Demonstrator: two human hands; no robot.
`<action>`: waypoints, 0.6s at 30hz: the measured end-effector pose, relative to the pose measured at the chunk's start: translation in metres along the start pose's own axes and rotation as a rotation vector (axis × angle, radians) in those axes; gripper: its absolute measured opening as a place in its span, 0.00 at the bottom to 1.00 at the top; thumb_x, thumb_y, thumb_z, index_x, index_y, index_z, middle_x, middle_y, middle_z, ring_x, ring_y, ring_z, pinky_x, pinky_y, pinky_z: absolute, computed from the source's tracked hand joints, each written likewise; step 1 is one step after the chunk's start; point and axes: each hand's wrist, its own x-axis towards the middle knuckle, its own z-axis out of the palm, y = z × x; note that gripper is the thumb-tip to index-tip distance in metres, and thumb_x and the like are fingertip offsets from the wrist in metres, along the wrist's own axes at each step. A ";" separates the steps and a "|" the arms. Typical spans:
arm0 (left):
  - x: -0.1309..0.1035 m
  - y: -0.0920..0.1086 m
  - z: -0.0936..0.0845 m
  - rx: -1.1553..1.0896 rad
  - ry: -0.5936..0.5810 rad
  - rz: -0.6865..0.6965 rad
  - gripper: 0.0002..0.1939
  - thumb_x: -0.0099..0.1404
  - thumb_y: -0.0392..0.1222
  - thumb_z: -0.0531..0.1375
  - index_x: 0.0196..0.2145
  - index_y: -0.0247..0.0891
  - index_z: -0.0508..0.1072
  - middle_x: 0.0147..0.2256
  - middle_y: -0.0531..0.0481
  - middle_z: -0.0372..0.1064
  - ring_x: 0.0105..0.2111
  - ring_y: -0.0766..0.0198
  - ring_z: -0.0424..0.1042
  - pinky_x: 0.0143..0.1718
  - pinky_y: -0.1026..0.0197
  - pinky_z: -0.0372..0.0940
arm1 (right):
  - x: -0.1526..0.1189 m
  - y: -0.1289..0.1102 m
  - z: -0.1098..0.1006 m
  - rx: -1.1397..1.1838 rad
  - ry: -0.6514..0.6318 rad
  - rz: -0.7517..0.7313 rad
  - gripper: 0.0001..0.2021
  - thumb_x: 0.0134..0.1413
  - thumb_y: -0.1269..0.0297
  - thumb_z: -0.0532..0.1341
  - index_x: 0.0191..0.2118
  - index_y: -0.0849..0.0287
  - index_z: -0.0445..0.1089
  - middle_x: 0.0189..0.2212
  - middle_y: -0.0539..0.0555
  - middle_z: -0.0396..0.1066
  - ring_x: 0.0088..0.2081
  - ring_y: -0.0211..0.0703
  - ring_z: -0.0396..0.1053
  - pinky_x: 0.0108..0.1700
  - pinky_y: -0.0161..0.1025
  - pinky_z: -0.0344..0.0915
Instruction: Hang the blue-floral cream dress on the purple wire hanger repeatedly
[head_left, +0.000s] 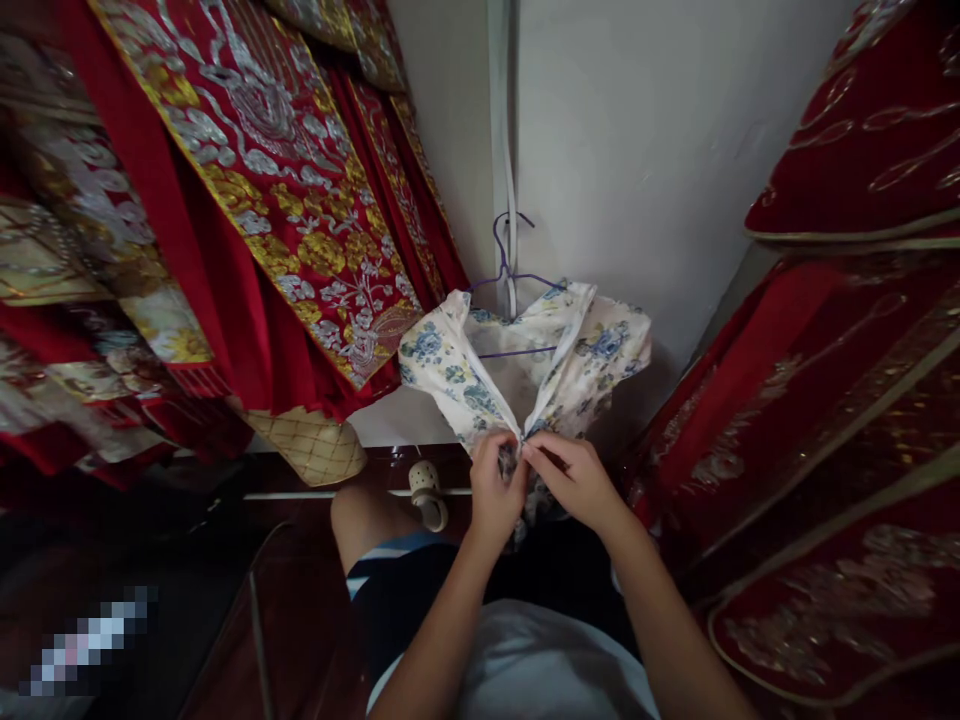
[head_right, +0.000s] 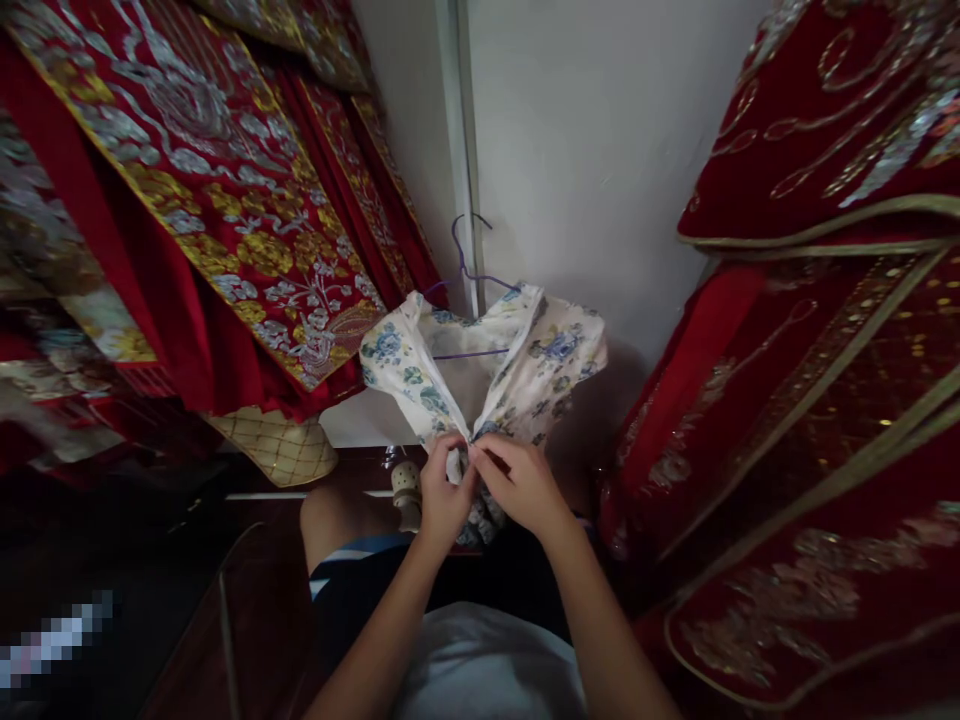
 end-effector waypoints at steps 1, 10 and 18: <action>0.004 0.002 0.000 -0.036 -0.024 -0.025 0.02 0.66 0.38 0.59 0.35 0.38 0.69 0.33 0.50 0.68 0.36 0.62 0.68 0.40 0.60 0.62 | 0.004 -0.002 -0.005 -0.061 -0.042 -0.030 0.11 0.65 0.61 0.55 0.34 0.57 0.71 0.30 0.50 0.72 0.34 0.40 0.69 0.38 0.34 0.60; 0.010 0.001 -0.014 0.016 -0.325 -0.160 0.09 0.63 0.34 0.56 0.25 0.39 0.65 0.26 0.53 0.64 0.29 0.63 0.65 0.33 0.63 0.56 | 0.104 -0.002 -0.056 -0.477 0.130 -0.203 0.11 0.63 0.62 0.55 0.35 0.56 0.74 0.34 0.54 0.75 0.36 0.45 0.68 0.37 0.37 0.56; 0.014 0.003 -0.025 0.300 -0.593 -0.041 0.08 0.59 0.28 0.54 0.28 0.40 0.67 0.30 0.50 0.68 0.32 0.60 0.67 0.33 0.61 0.54 | 0.171 -0.023 -0.056 -0.509 0.371 -0.128 0.10 0.58 0.63 0.58 0.29 0.58 0.73 0.19 0.48 0.62 0.24 0.38 0.55 0.29 0.36 0.44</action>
